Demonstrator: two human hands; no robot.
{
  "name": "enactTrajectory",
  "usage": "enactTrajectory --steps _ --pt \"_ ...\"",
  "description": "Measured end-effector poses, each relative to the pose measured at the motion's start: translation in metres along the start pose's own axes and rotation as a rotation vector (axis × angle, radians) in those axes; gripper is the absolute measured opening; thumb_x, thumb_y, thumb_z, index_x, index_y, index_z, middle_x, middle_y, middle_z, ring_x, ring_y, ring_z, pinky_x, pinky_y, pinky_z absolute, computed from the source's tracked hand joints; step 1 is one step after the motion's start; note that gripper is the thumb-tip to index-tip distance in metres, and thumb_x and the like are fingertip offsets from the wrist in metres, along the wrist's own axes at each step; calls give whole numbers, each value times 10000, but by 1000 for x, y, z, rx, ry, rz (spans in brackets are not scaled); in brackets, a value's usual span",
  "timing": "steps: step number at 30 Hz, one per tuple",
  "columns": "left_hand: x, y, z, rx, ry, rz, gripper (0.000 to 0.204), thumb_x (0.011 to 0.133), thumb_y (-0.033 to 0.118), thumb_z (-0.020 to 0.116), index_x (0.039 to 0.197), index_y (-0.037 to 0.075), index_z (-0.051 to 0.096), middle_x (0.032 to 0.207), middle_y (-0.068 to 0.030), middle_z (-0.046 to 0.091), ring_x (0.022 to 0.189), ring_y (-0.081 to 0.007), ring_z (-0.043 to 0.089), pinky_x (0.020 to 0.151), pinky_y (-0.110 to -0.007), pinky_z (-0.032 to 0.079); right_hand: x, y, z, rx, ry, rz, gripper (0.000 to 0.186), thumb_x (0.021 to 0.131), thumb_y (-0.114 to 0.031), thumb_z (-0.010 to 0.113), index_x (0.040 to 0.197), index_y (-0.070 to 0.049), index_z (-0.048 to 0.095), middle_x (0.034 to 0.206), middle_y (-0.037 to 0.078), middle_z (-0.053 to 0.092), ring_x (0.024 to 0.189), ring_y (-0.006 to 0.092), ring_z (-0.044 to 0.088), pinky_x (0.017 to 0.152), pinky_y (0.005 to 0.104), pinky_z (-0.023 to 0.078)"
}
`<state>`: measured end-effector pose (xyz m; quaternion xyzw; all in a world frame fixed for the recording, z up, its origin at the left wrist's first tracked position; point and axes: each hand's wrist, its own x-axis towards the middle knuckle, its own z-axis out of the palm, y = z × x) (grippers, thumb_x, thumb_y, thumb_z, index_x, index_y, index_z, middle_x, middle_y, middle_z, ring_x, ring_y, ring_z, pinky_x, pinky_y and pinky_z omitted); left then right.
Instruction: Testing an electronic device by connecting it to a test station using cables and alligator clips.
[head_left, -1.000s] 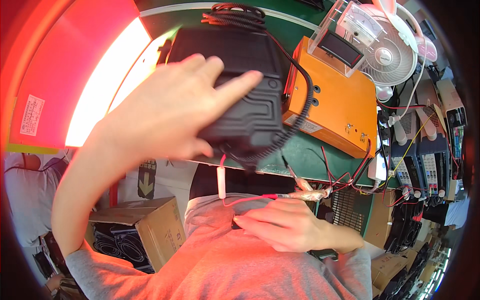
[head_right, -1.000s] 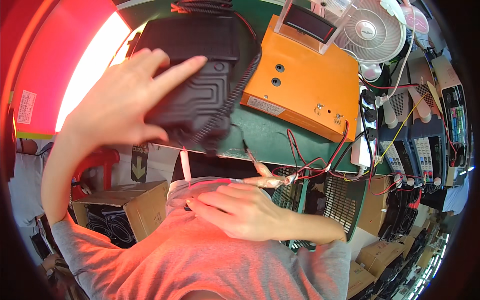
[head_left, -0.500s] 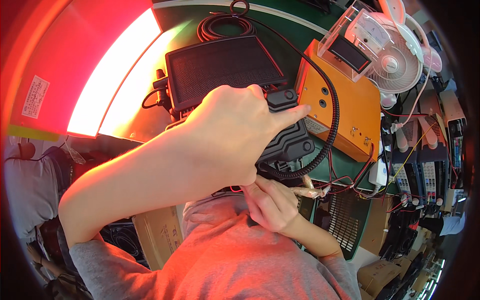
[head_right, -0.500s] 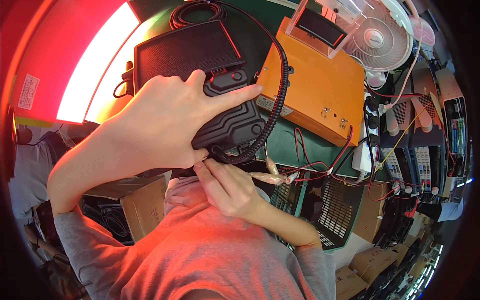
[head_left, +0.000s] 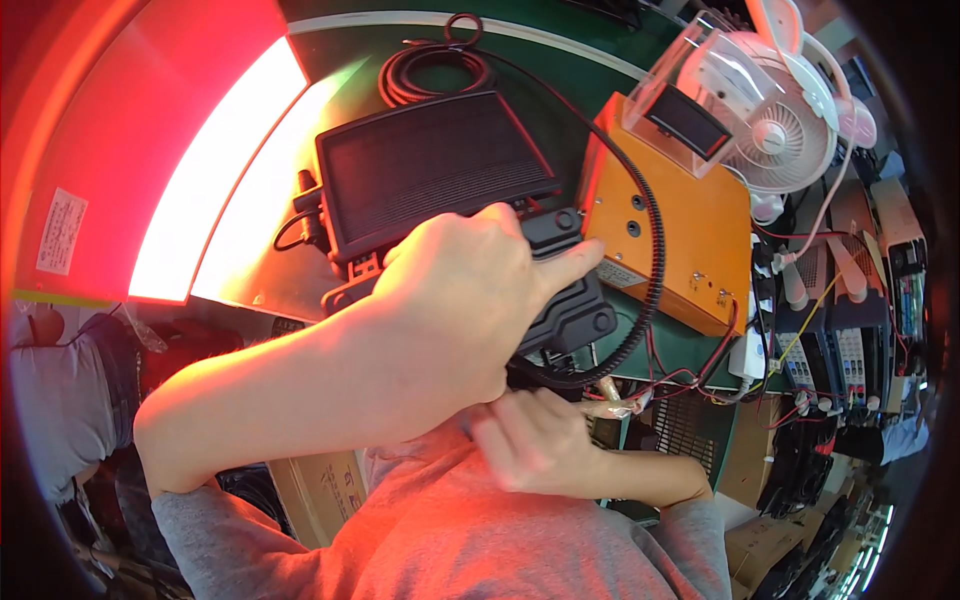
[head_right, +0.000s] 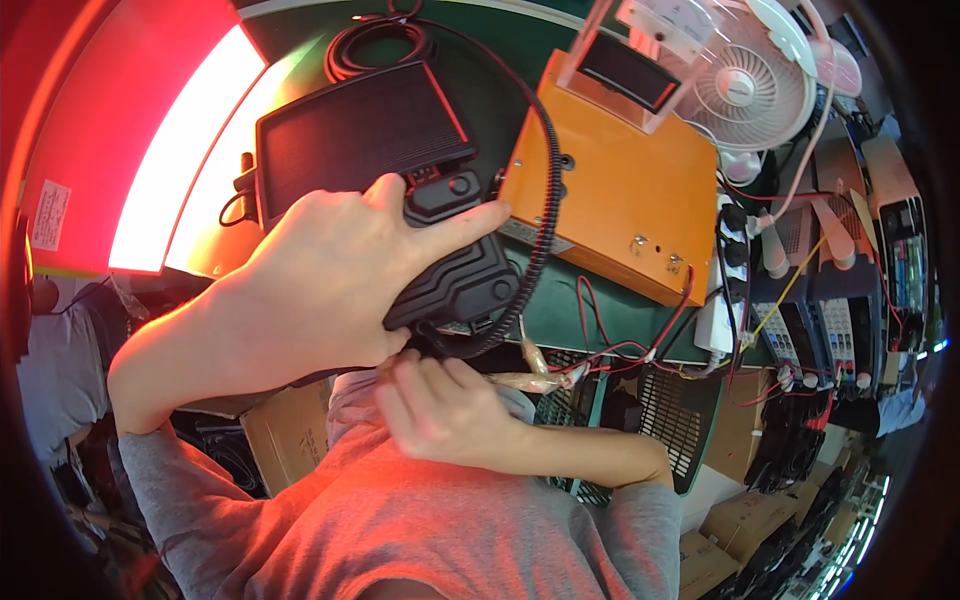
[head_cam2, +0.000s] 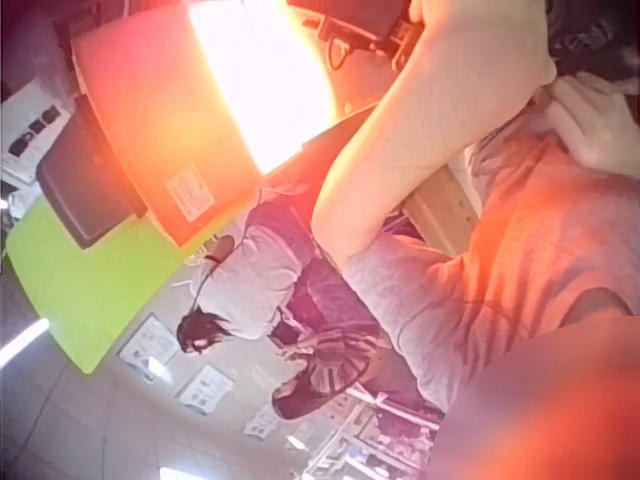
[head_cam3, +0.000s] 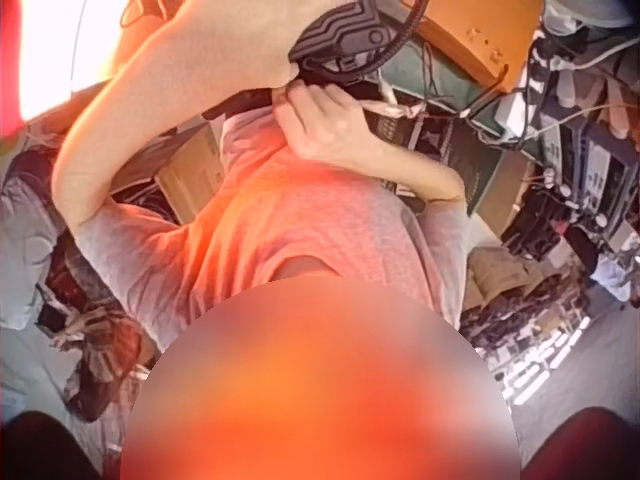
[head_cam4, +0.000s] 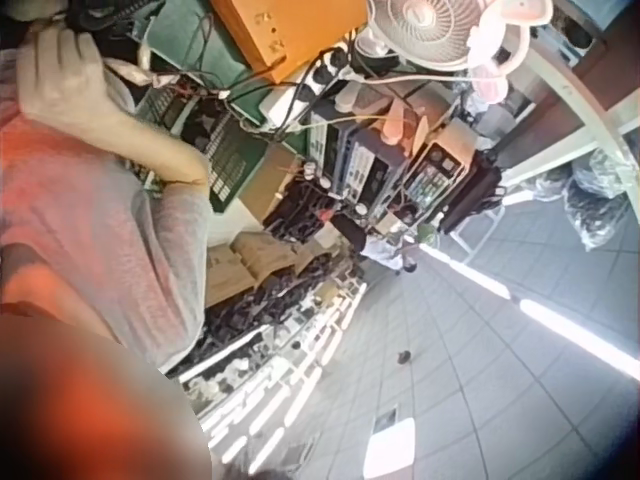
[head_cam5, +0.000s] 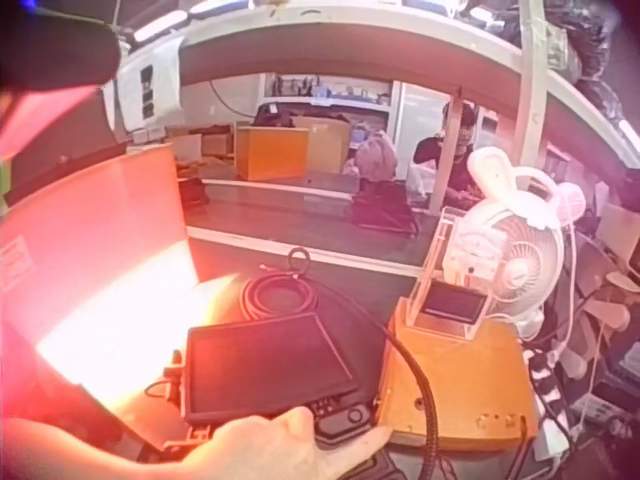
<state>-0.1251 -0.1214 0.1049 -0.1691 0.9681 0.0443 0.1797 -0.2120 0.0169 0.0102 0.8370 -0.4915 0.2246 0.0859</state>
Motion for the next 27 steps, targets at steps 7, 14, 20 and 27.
enactTrajectory --steps 7,14,20,27 --pt "1 1 4 -80 136 3 977 567 260 772 1413 256 282 852 -229 520 635 -304 581 574 -347 485 -9 13 -17 258 -121 96 265 679 -97 648 907 36 623 854 116 593 645 170 578 568 275 447" --pt "-3 2 0 -147 131 -44 984 569 266 788 1410 293 279 841 -207 512 628 -316 571 595 -386 481 -60 111 -113 254 205 647 260 759 -76 645 1008 0 648 1094 140 608 1074 245 546 899 323 420" --pt "-11 7 6 -151 186 -113 967 533 220 790 1387 279 342 976 -170 473 684 -307 558 607 -372 475 -83 155 -102 705 125 757 404 837 -17 556 1237 14 511 1336 136 451 1257 221 405 1033 318 306" --pt "-21 15 36 -187 429 -189 891 616 233 751 1398 279 326 1079 -176 430 835 -270 469 720 -376 420 -80 162 -100 953 215 743 410 858 76 401 1264 57 452 1317 152 469 1247 227 426 1046 325 303"
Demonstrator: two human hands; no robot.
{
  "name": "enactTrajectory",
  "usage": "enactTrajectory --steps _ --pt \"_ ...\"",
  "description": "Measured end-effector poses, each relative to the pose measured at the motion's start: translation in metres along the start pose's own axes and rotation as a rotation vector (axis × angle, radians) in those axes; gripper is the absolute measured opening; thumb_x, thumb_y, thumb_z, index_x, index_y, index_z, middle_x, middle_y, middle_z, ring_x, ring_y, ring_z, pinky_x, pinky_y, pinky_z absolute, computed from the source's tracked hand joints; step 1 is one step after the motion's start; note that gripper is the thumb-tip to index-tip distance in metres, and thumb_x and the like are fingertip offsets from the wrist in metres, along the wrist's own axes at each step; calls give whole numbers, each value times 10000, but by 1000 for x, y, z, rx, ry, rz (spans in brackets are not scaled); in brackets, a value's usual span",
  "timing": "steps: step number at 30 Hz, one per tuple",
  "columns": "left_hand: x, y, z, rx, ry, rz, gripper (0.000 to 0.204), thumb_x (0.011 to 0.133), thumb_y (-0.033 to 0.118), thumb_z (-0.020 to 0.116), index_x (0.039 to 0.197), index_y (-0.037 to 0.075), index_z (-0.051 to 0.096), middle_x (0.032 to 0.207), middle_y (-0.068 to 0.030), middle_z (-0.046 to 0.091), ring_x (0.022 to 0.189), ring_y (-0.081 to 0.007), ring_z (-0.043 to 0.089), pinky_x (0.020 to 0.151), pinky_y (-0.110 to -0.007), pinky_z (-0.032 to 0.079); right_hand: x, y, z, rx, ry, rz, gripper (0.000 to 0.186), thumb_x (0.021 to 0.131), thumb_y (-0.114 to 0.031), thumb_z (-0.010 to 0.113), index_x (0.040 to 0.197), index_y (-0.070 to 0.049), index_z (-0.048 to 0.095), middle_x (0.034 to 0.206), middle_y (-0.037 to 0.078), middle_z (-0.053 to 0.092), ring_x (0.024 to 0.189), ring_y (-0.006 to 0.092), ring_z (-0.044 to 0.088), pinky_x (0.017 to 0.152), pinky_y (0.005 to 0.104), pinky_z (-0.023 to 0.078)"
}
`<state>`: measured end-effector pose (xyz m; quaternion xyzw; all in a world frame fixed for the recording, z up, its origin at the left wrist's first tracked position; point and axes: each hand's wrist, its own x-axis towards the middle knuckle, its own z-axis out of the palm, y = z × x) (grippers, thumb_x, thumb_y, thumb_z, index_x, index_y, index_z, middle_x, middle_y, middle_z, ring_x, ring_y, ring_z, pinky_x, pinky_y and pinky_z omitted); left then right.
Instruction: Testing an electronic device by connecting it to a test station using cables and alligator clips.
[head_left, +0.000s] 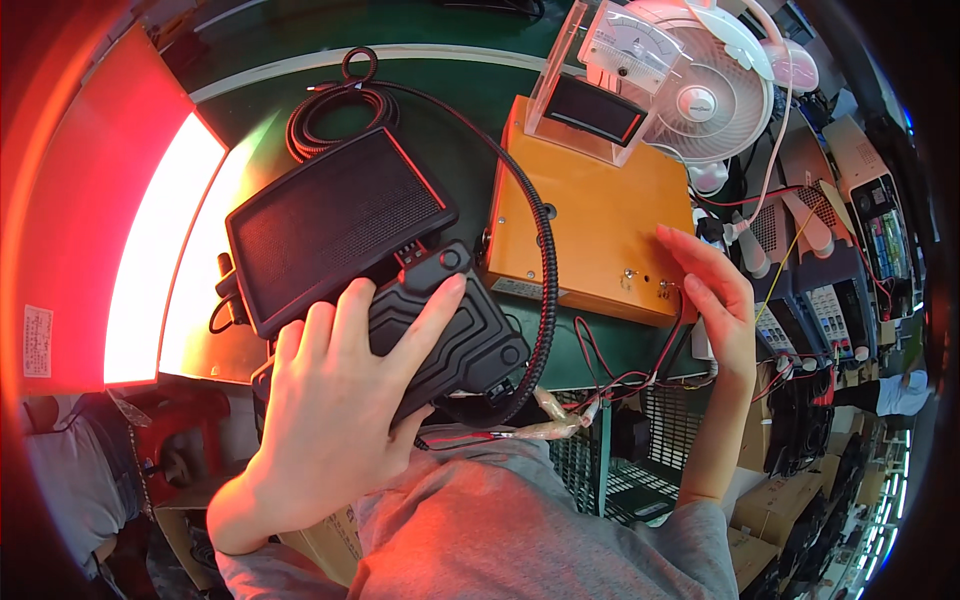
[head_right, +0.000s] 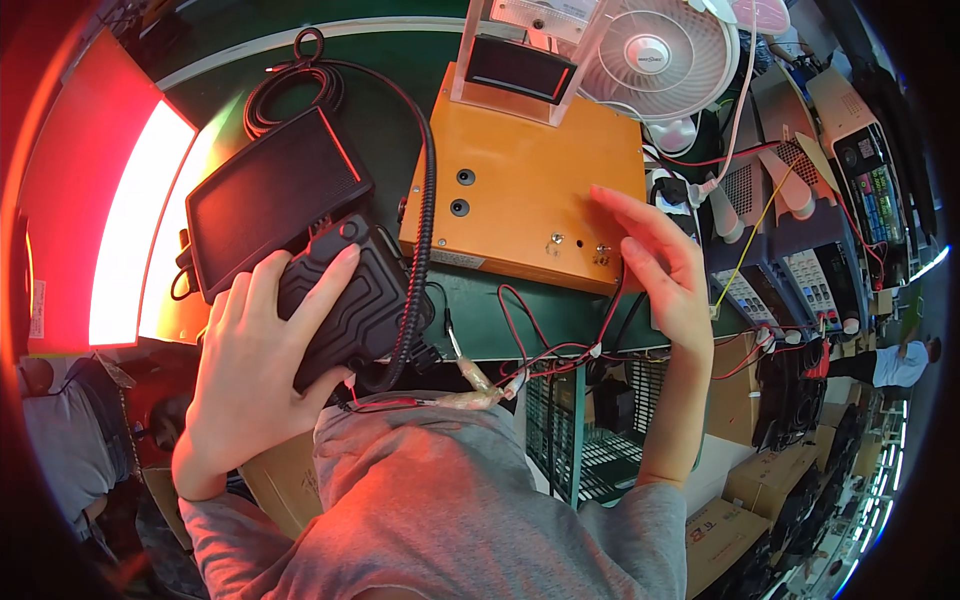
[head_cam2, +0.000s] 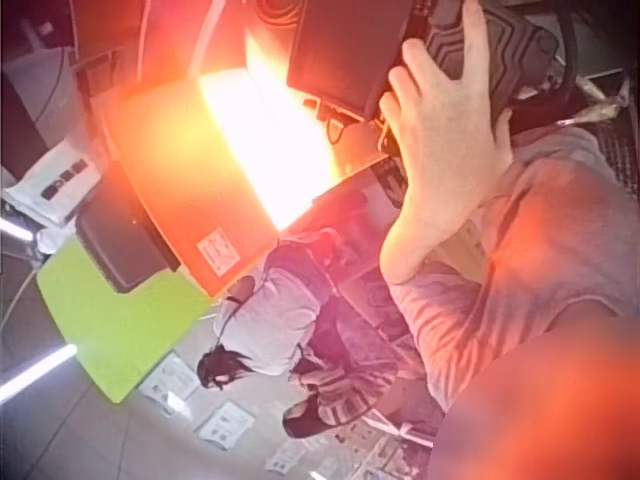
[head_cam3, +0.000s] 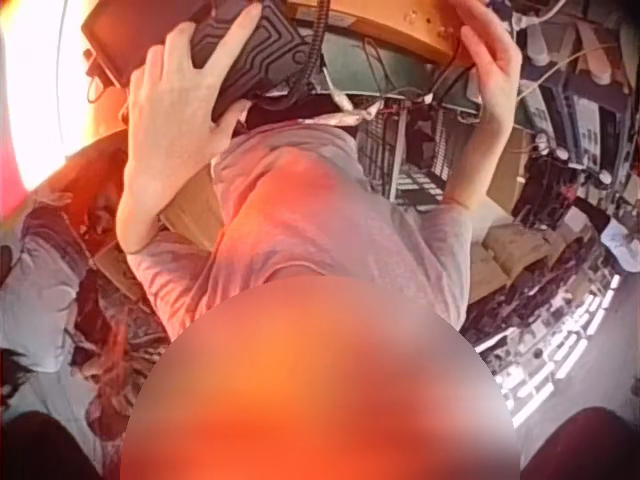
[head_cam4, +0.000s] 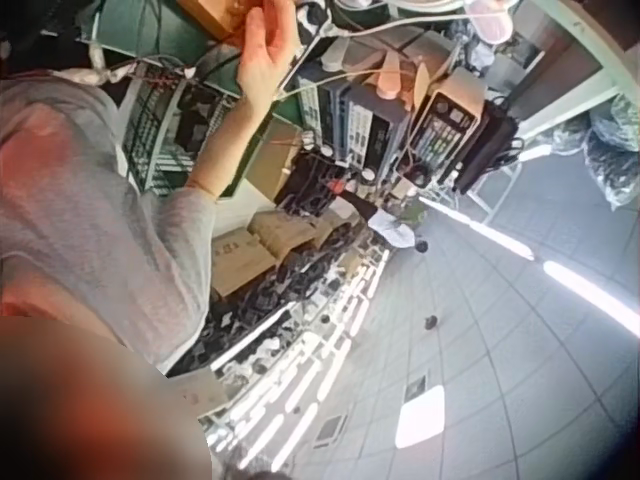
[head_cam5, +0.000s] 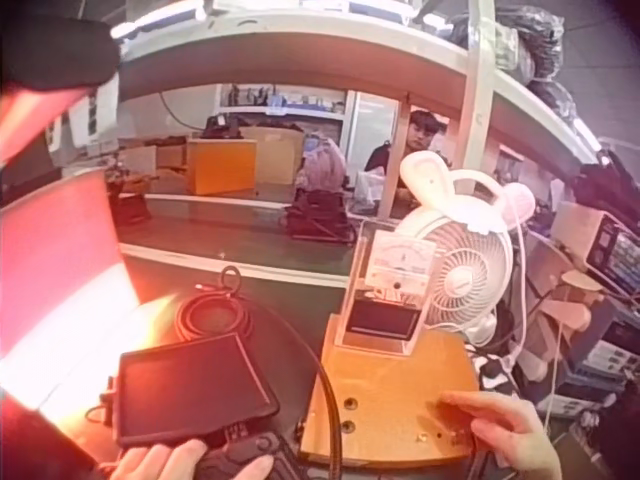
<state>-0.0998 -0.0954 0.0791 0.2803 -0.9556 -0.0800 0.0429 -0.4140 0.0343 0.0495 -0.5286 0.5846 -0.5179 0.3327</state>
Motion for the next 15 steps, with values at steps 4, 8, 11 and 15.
enactTrajectory --steps 4,8,11,15 --pt "2 3 -2 20 -38 -18 878 610 236 752 1388 275 349 1071 -167 426 850 -273 458 729 -372 407 6 -4 17 -26 -1 16 413 842 72 440 1253 38 470 1288 144 496 1222 218 453 1032 324 322" --pt "9 -2 -5 -3 -93 31 878 604 228 755 1385 272 357 1013 -146 417 846 -271 454 713 -367 418 14 -10 27 -266 -29 -40 442 808 29 544 1246 10 488 1278 140 506 1218 215 457 1029 321 322" --pt "11 -4 -3 -93 -66 -3 893 582 212 771 1376 283 369 936 -119 397 828 -264 454 704 -373 445 26 -4 26 -573 -109 -62 534 775 45 600 1286 14 446 1327 156 458 1239 205 424 1024 311 316" --pt "10 -2 -5 -107 -34 4 890 576 213 774 1369 292 378 931 -113 399 826 -259 456 693 -372 455 27 -2 22 -204 20 34 544 758 42 627 1274 13 458 1270 134 518 1205 195 461 1026 313 322"
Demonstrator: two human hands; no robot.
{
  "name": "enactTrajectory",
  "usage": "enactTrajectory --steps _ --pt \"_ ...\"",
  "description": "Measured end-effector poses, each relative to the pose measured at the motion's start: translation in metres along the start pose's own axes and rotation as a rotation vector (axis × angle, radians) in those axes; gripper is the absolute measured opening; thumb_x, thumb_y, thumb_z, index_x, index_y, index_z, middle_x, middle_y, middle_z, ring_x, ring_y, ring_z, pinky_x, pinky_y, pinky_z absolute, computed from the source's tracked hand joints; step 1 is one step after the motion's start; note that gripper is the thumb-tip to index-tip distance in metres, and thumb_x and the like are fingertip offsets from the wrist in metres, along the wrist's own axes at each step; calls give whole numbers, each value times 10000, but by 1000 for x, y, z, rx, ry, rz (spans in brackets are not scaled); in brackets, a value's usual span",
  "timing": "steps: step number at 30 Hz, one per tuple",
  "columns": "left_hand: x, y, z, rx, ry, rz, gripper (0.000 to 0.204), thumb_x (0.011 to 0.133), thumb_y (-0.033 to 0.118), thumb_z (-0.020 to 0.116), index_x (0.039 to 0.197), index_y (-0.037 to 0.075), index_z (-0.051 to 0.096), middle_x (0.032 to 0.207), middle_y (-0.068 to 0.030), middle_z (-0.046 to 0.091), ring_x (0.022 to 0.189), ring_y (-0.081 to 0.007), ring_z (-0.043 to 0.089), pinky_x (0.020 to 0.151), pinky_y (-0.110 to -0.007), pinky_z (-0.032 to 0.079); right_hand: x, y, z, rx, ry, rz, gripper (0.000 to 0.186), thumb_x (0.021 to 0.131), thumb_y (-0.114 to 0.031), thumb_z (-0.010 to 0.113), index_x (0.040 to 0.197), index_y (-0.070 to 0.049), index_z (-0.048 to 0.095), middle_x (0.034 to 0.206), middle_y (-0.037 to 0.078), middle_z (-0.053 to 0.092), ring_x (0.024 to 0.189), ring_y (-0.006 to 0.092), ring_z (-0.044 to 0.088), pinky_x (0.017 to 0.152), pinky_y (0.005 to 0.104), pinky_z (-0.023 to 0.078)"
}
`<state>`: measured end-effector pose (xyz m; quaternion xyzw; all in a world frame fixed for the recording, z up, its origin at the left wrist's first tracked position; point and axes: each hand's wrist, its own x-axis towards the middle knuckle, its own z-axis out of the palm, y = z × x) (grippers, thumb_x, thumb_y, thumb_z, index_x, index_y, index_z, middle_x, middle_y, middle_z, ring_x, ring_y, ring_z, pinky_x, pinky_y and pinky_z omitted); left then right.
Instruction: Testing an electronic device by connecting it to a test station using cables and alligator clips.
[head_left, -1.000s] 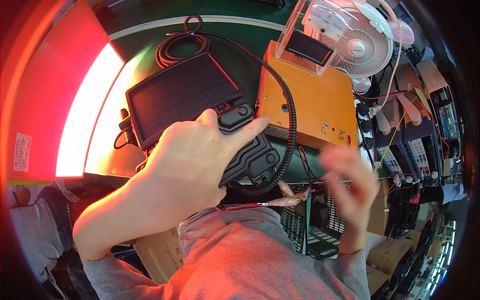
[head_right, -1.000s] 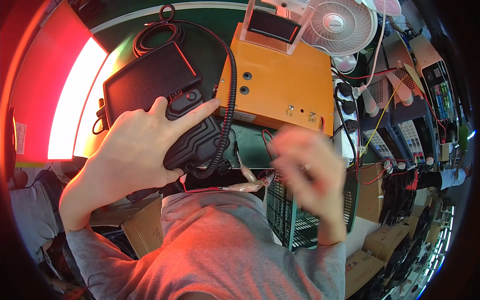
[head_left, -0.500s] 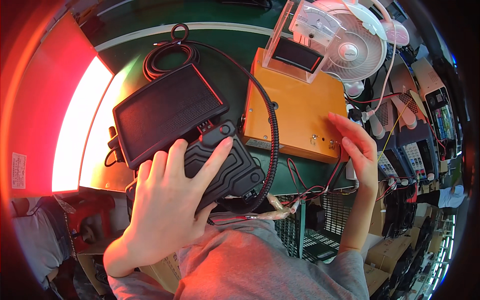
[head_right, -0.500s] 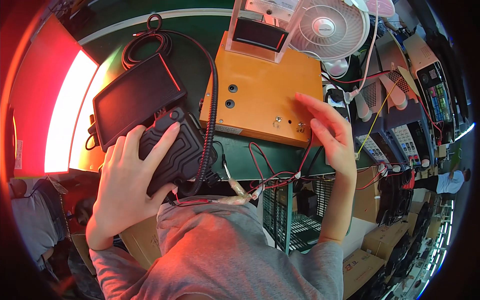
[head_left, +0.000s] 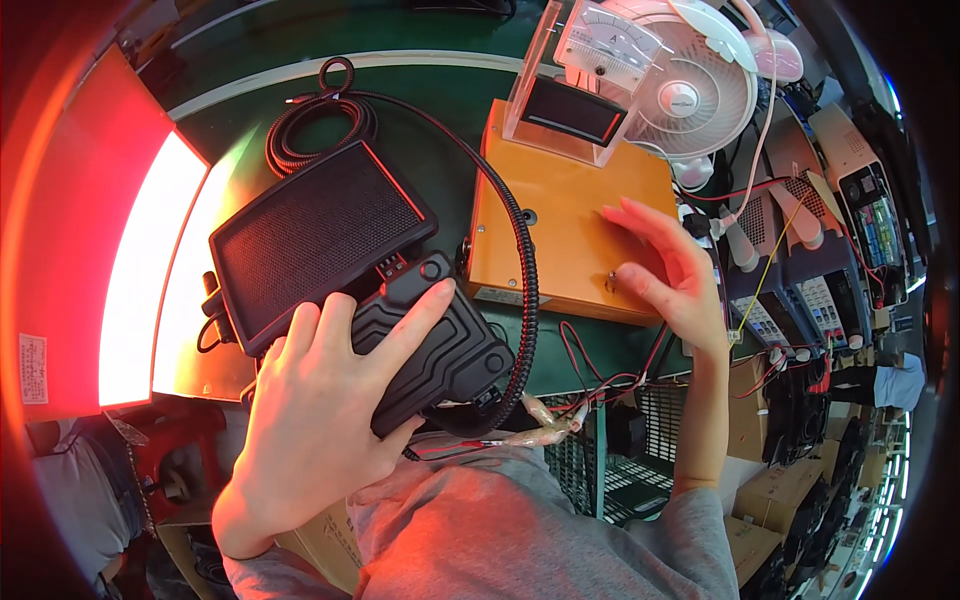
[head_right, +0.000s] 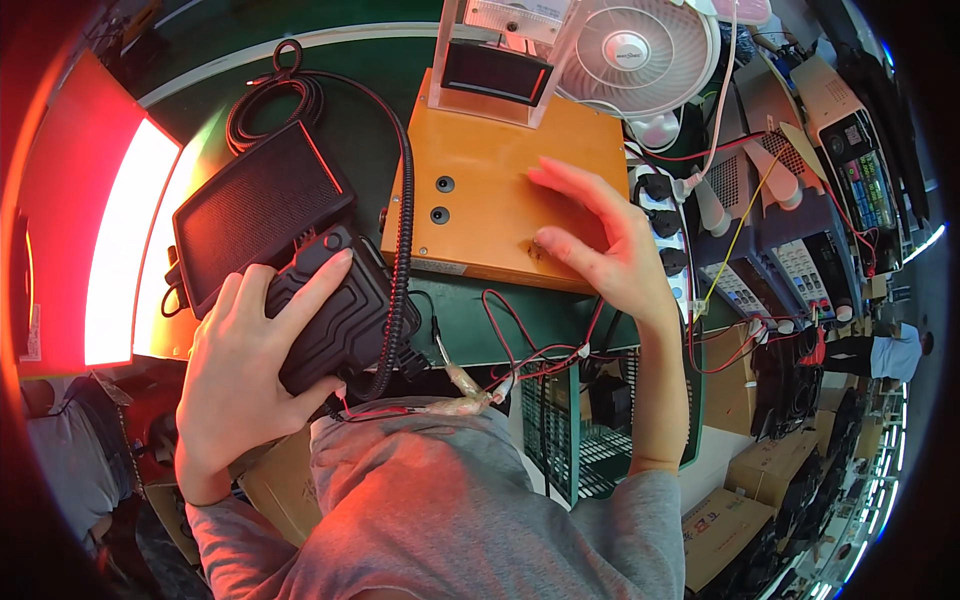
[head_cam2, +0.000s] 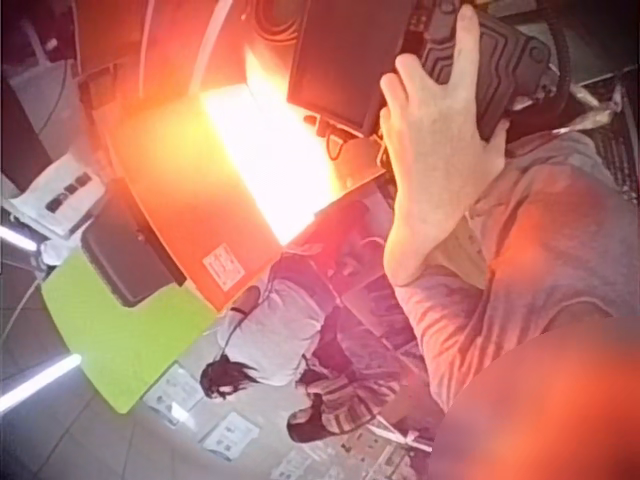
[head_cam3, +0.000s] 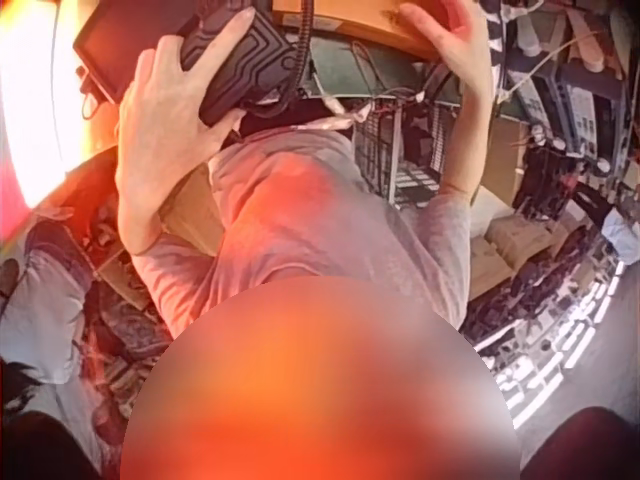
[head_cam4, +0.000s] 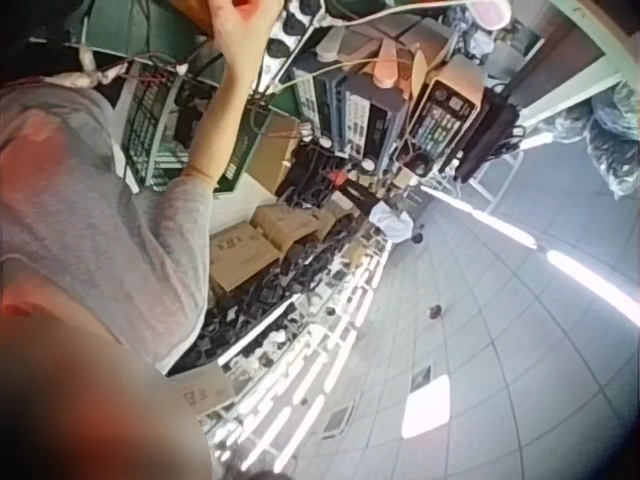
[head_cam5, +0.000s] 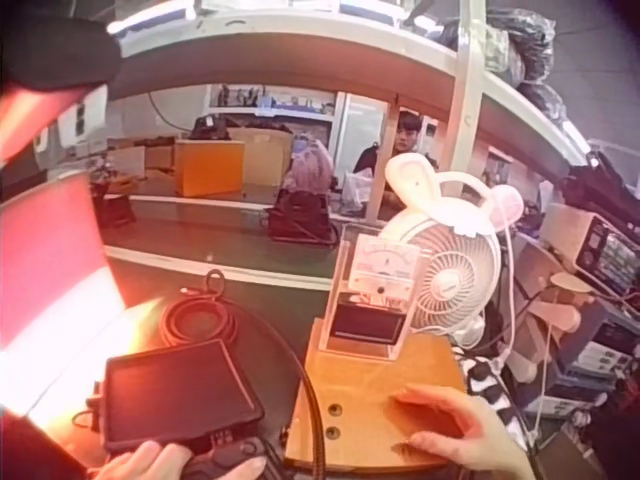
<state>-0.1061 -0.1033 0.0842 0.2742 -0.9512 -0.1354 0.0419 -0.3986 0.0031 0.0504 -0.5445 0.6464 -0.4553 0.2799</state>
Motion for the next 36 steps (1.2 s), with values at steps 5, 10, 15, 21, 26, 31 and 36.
enactTrajectory --steps 5,10,15,21,26,31,36 --pt "2 1 0 -38 31 -44 931 441 172 798 1311 225 471 945 -120 430 868 -295 473 740 -404 444 6 6 4 -152 46 -44 472 745 -64 694 1189 -7 544 1186 113 586 1109 175 538 964 306 391" --pt "3 2 -2 -22 17 -13 915 487 189 792 1330 237 441 934 -118 416 844 -288 465 711 -393 450 5 9 -2 162 300 102 255 877 -98 582 1108 10 571 1191 120 565 1061 153 552 904 270 424" --pt "6 6 -2 -17 29 31 904 513 201 791 1339 249 426 931 -125 406 839 -292 458 707 -397 453 -20 -6 12 -565 503 -359 196 780 -33 616 970 8 597 1109 166 583 956 287 583 833 346 456" --pt "0 14 -5 11 21 -48 936 461 187 792 1327 171 437 976 -141 433 895 -326 463 755 -423 427 -69 -30 92 -569 187 -1046 150 668 -138 588 755 -16 598 752 56 568 673 200 569 574 294 461" --pt "2 13 -3 28 30 -37 949 461 188 787 1337 169 423 967 -145 433 887 -324 459 752 -420 429 -67 -29 162 -585 37 -792 293 682 -203 575 901 -10 544 817 89 543 668 183 567 557 269 456" --pt "4 11 -1 38 34 -16 961 455 195 776 1346 177 418 963 -142 431 869 -317 465 736 -415 440 -64 -33 183 -527 -10 -748 317 650 -206 605 873 -11 493 775 114 506 645 208 585 546 282 474" --pt "3 8 -1 26 28 -26 960 451 193 777 1343 179 423 961 -143 428 867 -316 468 733 -414 443 -67 -33 185 -365 -30 -625 370 605 -164 645 881 -12 450 795 135 503 648 255 603 584 332 519"
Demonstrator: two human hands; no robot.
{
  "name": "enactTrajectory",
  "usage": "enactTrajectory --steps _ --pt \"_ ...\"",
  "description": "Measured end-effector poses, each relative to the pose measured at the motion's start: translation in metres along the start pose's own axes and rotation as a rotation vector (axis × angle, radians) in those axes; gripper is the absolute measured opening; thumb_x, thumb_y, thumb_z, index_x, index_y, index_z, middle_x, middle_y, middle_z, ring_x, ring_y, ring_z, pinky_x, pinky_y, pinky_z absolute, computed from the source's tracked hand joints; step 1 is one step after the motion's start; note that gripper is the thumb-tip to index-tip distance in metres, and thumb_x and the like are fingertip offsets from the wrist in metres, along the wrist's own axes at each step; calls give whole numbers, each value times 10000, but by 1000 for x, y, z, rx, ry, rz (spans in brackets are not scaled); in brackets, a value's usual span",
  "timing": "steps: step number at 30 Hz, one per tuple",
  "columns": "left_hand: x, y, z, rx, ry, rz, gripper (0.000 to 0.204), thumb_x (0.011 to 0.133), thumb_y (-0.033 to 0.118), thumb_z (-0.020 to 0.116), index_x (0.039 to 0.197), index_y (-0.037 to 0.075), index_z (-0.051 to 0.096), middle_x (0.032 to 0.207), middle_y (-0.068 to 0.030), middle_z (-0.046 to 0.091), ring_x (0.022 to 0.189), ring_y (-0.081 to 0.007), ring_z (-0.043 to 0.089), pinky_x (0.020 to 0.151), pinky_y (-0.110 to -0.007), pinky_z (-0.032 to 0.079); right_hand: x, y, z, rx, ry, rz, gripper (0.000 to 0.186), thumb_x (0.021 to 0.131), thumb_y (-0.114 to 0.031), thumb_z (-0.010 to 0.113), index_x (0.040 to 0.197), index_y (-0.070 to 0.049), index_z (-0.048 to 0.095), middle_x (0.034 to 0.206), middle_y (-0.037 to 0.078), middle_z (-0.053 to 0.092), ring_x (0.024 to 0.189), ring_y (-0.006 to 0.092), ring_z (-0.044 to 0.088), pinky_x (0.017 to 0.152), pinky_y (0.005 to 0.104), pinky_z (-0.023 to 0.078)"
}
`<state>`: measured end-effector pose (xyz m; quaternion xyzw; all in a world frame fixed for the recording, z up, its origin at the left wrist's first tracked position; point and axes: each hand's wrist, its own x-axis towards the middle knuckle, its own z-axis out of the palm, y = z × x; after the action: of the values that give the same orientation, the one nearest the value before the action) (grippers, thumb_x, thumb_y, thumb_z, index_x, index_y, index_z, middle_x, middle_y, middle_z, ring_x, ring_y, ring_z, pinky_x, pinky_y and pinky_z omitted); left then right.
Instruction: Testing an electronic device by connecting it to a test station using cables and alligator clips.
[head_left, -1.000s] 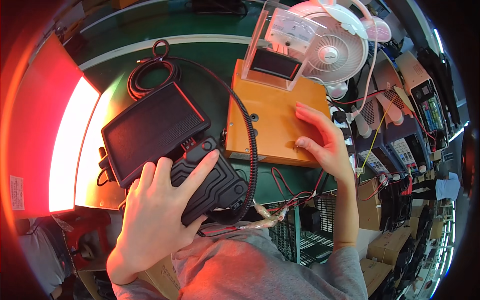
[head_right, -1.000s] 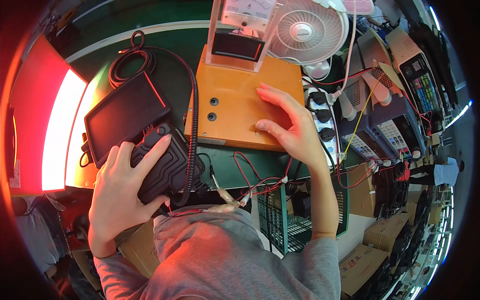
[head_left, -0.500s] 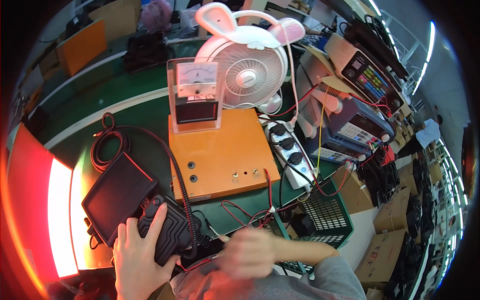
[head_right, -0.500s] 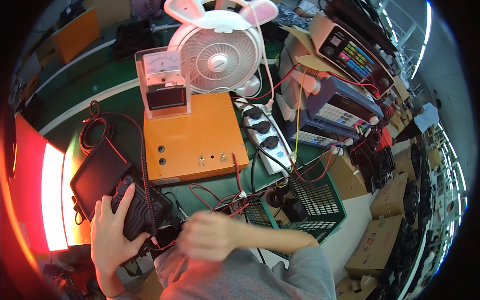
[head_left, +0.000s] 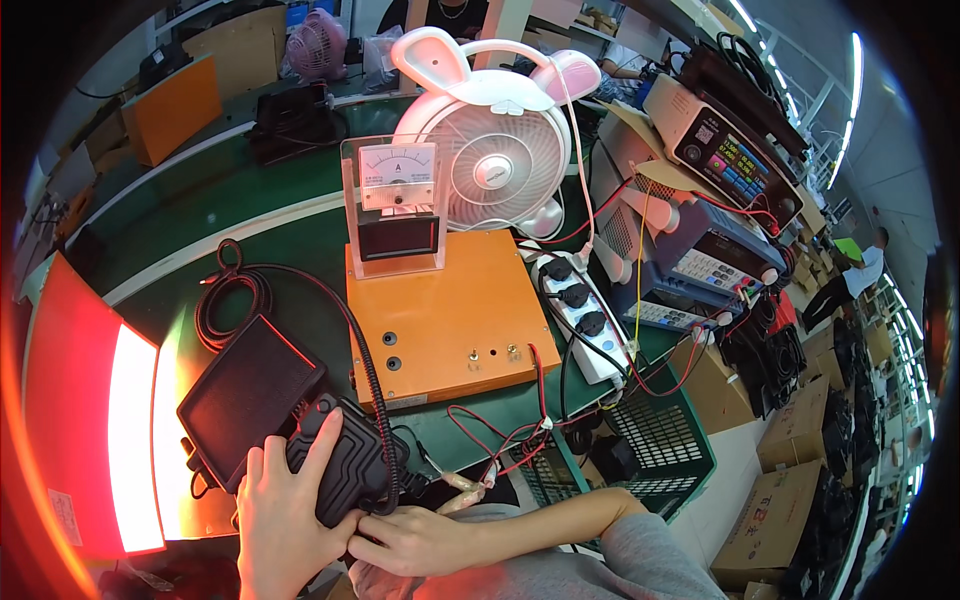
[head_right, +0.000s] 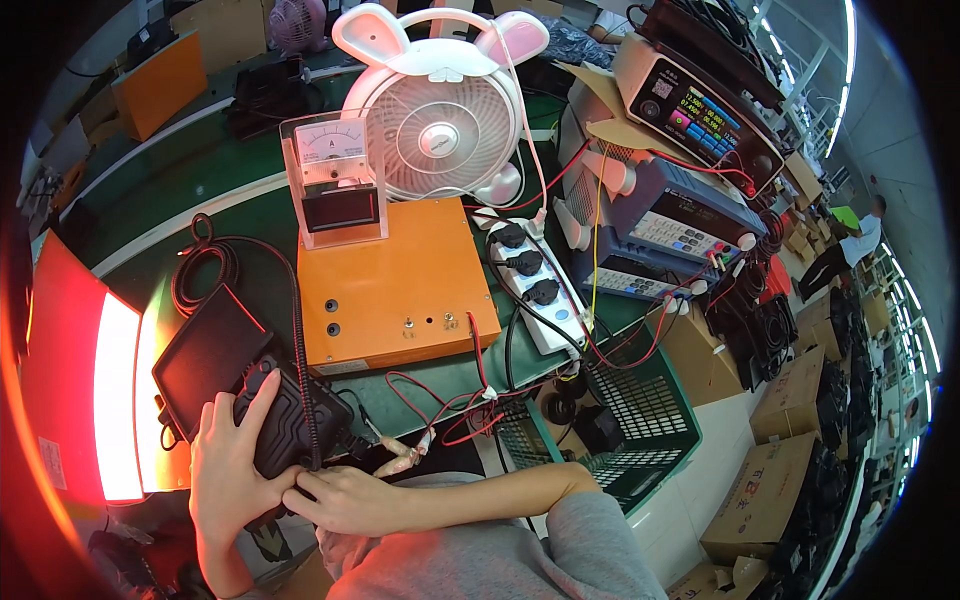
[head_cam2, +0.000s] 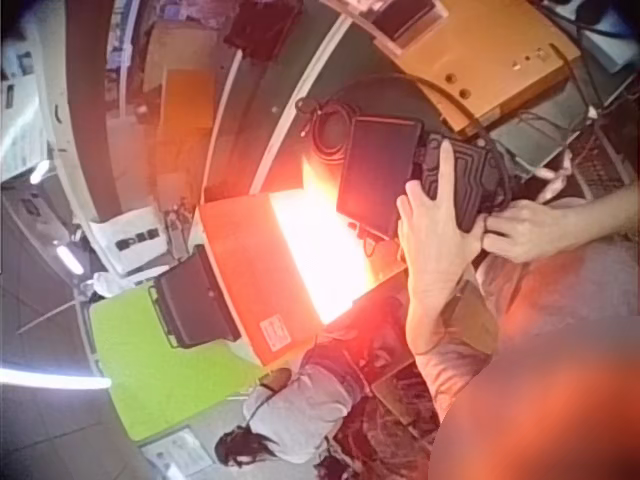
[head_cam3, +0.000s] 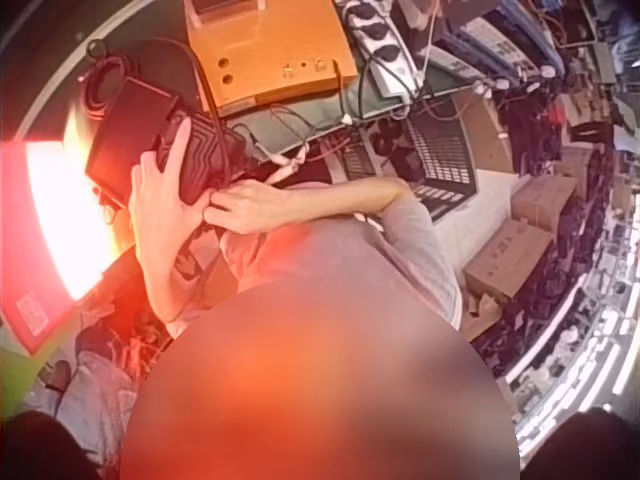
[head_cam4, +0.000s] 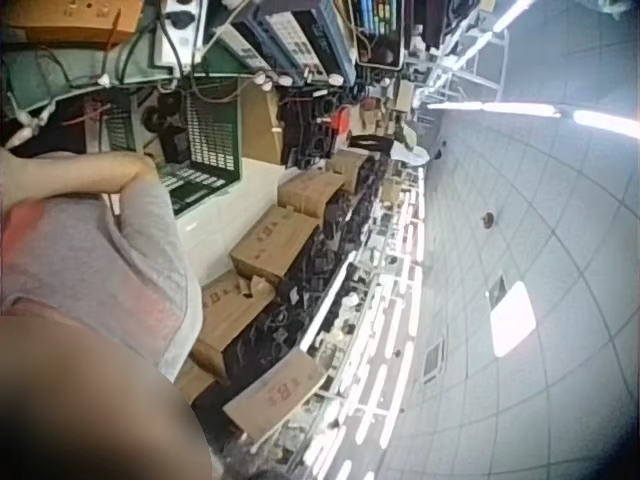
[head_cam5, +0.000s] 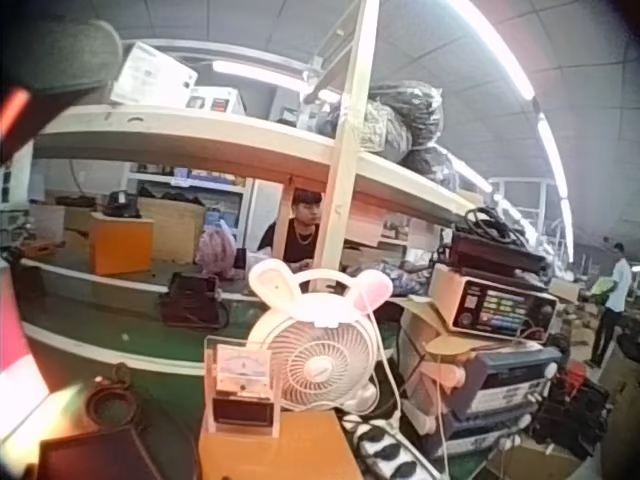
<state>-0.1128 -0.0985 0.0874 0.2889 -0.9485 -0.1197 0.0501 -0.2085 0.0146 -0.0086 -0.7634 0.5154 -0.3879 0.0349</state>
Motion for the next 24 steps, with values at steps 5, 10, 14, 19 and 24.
enactTrajectory --steps 5,10,14,19,24 --pt "-1 -2 0 9 -6 -15 950 453 188 777 1338 177 430 966 -144 431 870 -319 467 744 -414 441 2 3 3 158 44 73 240 707 -95 633 832 -15 444 731 109 469 580 249 567 524 314 482" --pt "-1 -5 -5 -58 -33 19 910 513 226 795 1343 229 421 955 -132 421 863 -304 458 736 -417 445 14 -1 -26 606 109 -56 205 805 -9 628 736 -12 435 727 102 525 582 229 534 526 302 473" --pt "2 -6 -5 -72 -29 95 876 582 239 772 1366 240 383 934 -126 412 853 -290 457 706 -403 441 26 -8 -82 421 -153 -118 323 795 -240 672 992 -37 514 769 86 553 661 240 581 541 298 472" --pt "-10 -16 -2 -48 -27 46 879 627 255 750 1396 253 326 942 -124 414 850 -279 453 686 -394 435 66 30 -145 286 -73 116 150 811 -129 644 940 -56 667 832 52 665 719 205 649 628 285 513" --pt "-6 -14 -3 -59 -49 64 907 635 267 756 1412 262 287 951 -129 422 867 -274 452 681 -391 421 176 113 -109 -143 -279 143 285 859 -192 583 1073 -5 588 1084 161 606 986 321 577 831 378 456"
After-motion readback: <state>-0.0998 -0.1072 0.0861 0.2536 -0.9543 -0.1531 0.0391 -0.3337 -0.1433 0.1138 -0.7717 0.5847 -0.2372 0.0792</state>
